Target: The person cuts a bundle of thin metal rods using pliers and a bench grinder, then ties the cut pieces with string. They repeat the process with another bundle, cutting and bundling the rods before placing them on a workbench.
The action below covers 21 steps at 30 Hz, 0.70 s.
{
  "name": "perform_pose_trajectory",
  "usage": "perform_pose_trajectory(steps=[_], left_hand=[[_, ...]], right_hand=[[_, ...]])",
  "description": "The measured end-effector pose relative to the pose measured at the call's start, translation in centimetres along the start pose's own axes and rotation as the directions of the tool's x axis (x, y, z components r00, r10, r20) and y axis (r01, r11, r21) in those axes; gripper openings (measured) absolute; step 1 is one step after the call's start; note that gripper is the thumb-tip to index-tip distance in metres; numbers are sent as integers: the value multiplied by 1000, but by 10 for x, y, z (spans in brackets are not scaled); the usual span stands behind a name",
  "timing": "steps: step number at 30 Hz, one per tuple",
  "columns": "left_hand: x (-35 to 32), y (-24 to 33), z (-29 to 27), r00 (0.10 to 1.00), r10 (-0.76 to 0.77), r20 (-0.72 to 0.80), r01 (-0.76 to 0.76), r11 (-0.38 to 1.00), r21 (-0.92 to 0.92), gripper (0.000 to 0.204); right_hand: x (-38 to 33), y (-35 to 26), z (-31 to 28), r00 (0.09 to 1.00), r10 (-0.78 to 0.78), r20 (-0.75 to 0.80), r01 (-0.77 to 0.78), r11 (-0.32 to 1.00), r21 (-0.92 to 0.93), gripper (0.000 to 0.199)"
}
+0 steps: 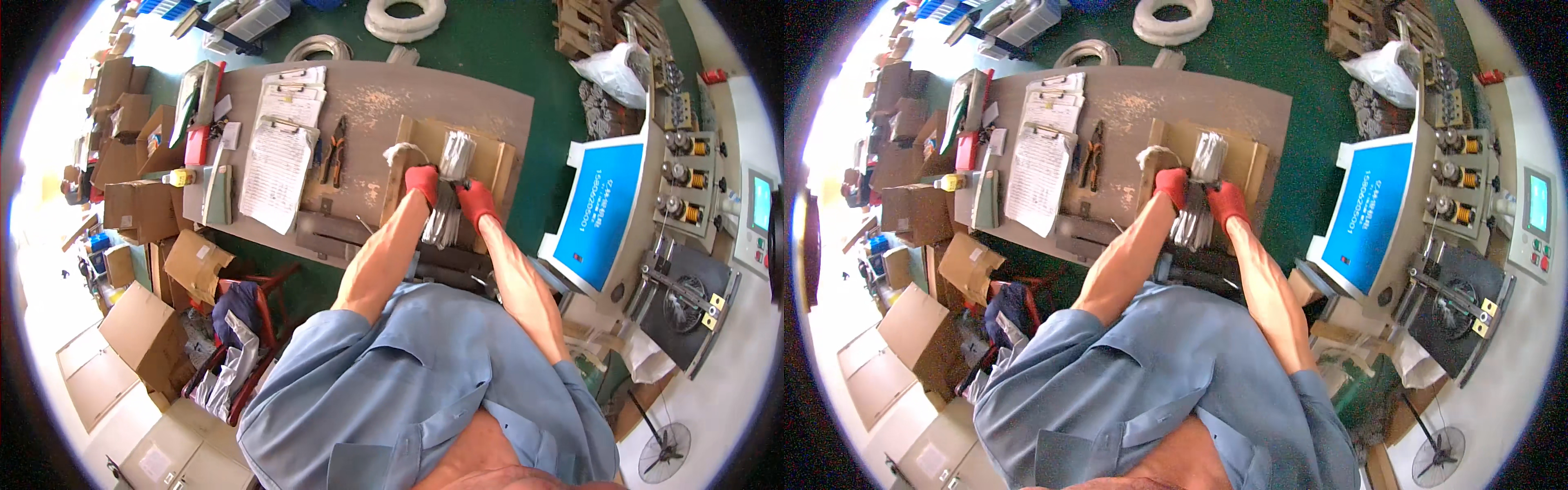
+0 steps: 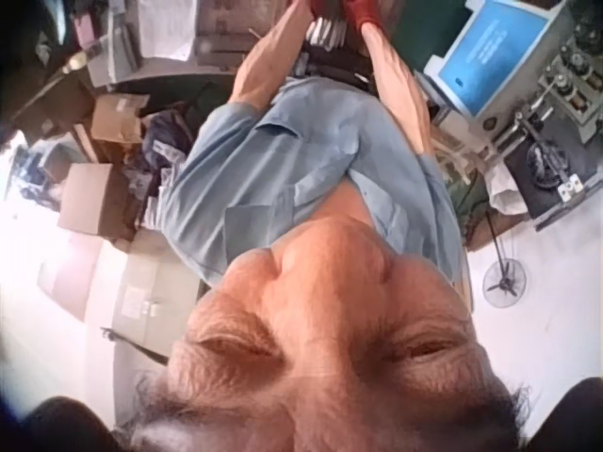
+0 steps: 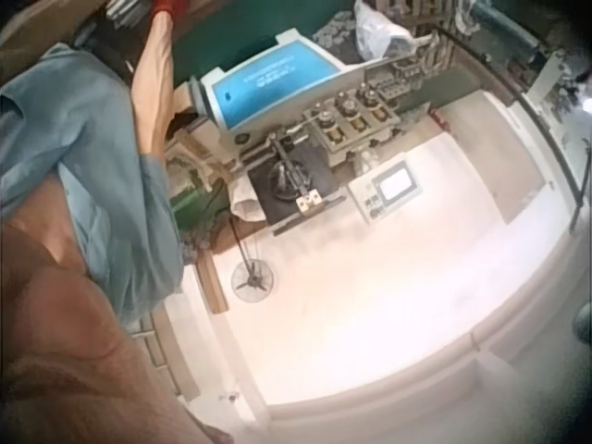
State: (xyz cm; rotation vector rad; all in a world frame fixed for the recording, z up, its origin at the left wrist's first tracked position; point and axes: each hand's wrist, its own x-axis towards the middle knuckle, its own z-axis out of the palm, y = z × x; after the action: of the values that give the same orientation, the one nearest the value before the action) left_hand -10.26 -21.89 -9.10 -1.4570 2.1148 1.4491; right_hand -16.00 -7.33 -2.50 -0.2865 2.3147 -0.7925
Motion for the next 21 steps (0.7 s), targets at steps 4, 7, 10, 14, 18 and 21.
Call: perform_pose_trajectory(steps=[4, 7, 10, 14, 18, 21], left_hand=[[-21, 23, -7, 962, -200, -186, 177, 975, -134, 36], [-8, -2, -4, 966, 253, 58, -234, 751, 618, 22], [7, -26, 8, 986, 167, 13, -152, 857, 493, 21], [-12, -6, 6, 983, -127, -131, 107, 983, -152, 38], [-3, -18, 2, 964, -251, -86, 191, 881, -432, 41], [-14, -19, -2, 974, -227, 23, 177, 691, -701, 35]], right_hand=[[-4, 6, 10, 996, 28, -86, -18, 994, 107, 41], [-9, 15, 19, 974, 83, -210, -46, 983, 175, 41], [-14, 14, 21, 954, 128, -271, -58, 966, 250, 50], [-1, 30, 23, 965, 141, -220, -37, 906, 421, 66], [13, 39, 7, 997, -27, 69, -9, 884, 468, 68], [21, 32, -4, 922, -346, 176, 249, 875, 416, 55]])
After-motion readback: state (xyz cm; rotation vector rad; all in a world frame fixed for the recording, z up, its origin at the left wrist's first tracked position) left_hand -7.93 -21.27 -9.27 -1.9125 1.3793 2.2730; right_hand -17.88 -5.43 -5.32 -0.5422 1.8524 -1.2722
